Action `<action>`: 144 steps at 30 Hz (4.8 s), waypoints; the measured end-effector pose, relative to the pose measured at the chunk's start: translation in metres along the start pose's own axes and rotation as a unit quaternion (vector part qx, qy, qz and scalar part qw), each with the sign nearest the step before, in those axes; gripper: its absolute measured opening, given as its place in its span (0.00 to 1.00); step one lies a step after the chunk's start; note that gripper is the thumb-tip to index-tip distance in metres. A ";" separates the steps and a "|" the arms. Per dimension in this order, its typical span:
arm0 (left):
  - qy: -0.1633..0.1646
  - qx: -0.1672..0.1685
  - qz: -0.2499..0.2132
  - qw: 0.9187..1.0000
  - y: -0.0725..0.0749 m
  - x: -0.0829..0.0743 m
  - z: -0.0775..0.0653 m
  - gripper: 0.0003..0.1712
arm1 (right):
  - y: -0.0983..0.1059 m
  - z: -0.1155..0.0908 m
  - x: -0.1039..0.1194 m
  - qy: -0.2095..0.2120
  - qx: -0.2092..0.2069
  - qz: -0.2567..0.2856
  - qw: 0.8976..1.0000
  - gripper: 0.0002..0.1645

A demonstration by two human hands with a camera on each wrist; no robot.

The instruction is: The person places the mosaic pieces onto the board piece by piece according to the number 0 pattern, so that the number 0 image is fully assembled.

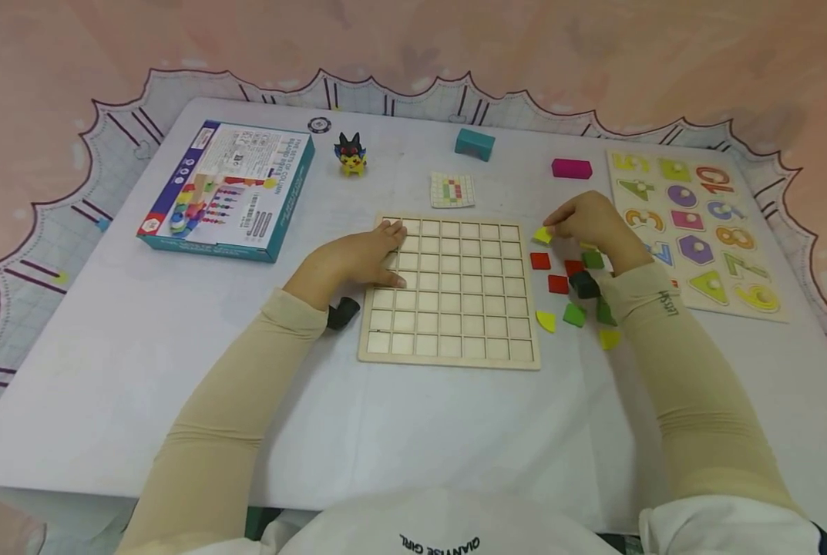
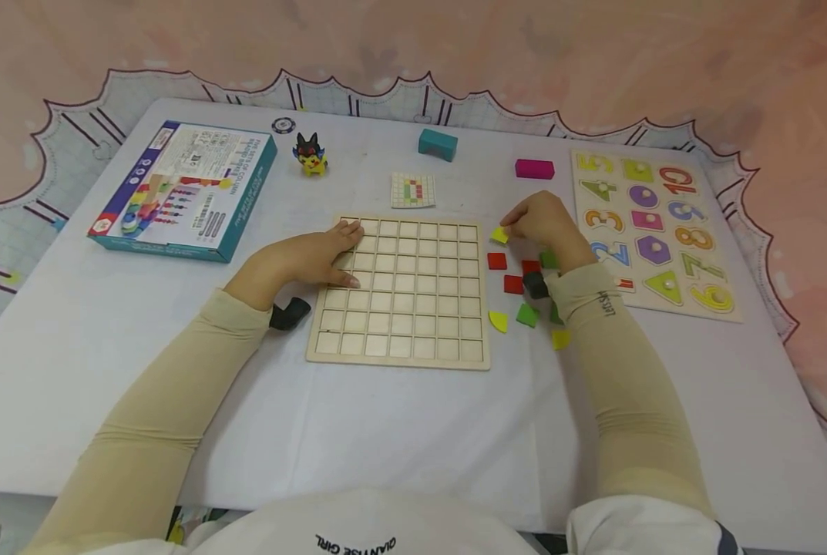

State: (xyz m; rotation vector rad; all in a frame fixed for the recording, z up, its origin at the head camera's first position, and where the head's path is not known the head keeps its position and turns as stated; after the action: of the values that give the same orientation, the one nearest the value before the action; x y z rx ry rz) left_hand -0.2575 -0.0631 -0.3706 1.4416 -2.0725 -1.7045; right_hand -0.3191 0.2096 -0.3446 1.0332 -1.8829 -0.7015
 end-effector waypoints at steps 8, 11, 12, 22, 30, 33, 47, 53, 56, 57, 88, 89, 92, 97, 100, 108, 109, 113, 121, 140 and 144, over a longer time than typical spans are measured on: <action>0.001 0.004 -0.010 1.000 0.002 0.000 0.000 0.53 | -0.006 0.005 0.019 0.009 0.018 0.047 0.999 0.17; 0.003 0.007 -0.015 1.000 0.001 0.000 0.000 0.53 | -0.013 0.007 0.034 0.024 0.022 0.047 0.998 0.16; 0.003 0.008 -0.017 1.000 0.000 0.000 0.000 0.53 | -0.016 0.007 0.039 0.028 0.024 0.045 0.998 0.16; -0.006 0.005 -0.013 1.000 -0.002 0.000 0.003 0.53 | -0.048 0.004 0.093 0.069 0.058 0.032 0.995 0.12; 0.000 0.005 -0.016 1.000 -0.001 0.000 0.002 0.52 | -0.073 0.002 0.127 0.107 0.071 -0.006 0.992 0.12; 0.000 0.003 -0.018 1.000 0.000 0.000 0.001 0.53 | -0.079 -0.001 0.135 0.118 0.071 -0.025 0.990 0.12; 0.001 0.002 -0.014 1.000 -0.001 0.002 0.002 0.53 | -0.095 -0.006 0.146 0.146 0.079 -0.066 0.984 0.10; 0.003 -0.001 -0.016 1.000 -0.002 0.003 0.002 0.53 | -0.097 -0.006 0.145 0.136 0.074 -0.071 0.985 0.10; 0.001 -0.002 -0.014 1.000 -0.002 0.003 0.003 0.53 | -0.096 -0.007 0.144 0.135 0.068 -0.068 0.986 0.10; 0.001 -0.002 -0.013 1.000 -0.002 0.003 0.004 0.53 | -0.096 -0.007 0.144 0.136 0.065 -0.068 0.986 0.09; 0.003 0.006 -0.008 1.000 -0.002 0.000 0.007 0.53 | -0.065 -0.014 0.118 0.135 0.043 -0.062 0.988 0.12; 0.004 0.006 -0.009 1.000 -0.002 0.000 0.006 0.53 | -0.062 -0.015 0.115 0.132 0.042 -0.059 0.989 0.12; 0.007 0.006 -0.010 1.000 -0.002 0.000 0.004 0.53 | -0.052 -0.015 0.102 0.115 0.041 -0.055 0.991 0.14; 0.004 0.005 -0.012 1.000 -0.001 -0.001 0.002 0.53 | -0.036 -0.015 0.076 0.084 0.035 -0.052 0.994 0.16; 0.003 0.004 -0.013 1.000 -0.001 0.000 0.002 0.53 | -0.025 -0.016 0.059 0.076 0.027 -0.049 0.996 0.16; 0.001 0.000 -0.013 1.000 -0.001 0.001 0.002 0.54 | -0.013 -0.015 0.020 0.053 0.024 -0.031 0.998 0.16; 0.000 0.000 -0.012 1.000 -0.001 0.001 0.002 0.54 | -0.013 -0.015 0.016 0.049 0.024 -0.030 0.998 0.16; -0.003 0.000 -0.008 1.000 -0.001 0.000 0.002 0.53 | -0.018 -0.014 0.006 0.036 0.028 -0.035 0.998 0.17; 0.000 0.000 -0.015 1.000 -0.001 -0.001 0.001 0.53 | -0.025 -0.014 -0.008 0.020 0.042 -0.023 0.999 0.18; 0.006 0.004 -0.007 1.000 -0.002 0.002 0.004 0.53 | -0.031 -0.015 -0.007 0.050 0.031 -0.024 0.998 0.20; 0.006 0.006 -0.004 1.000 -0.001 0.001 0.004 0.53 | -0.030 -0.016 -0.005 0.060 0.028 -0.015 0.998 0.19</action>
State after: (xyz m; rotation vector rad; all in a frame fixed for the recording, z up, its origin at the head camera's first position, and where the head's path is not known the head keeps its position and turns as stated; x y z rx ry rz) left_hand -0.2600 -0.0607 -0.3740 1.4607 -2.0779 -1.6847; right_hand -0.2919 0.1977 -0.3623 1.1163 -1.7948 -0.5931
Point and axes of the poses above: each hand's wrist, its own z-axis towards the middle knuckle, its own y-axis out of the back of the hand, x = y × z, the point moved 9 cm from there along z, towards the middle knuckle, and after that the axes turned 14 degrees about -y, right-handed, at the moved point
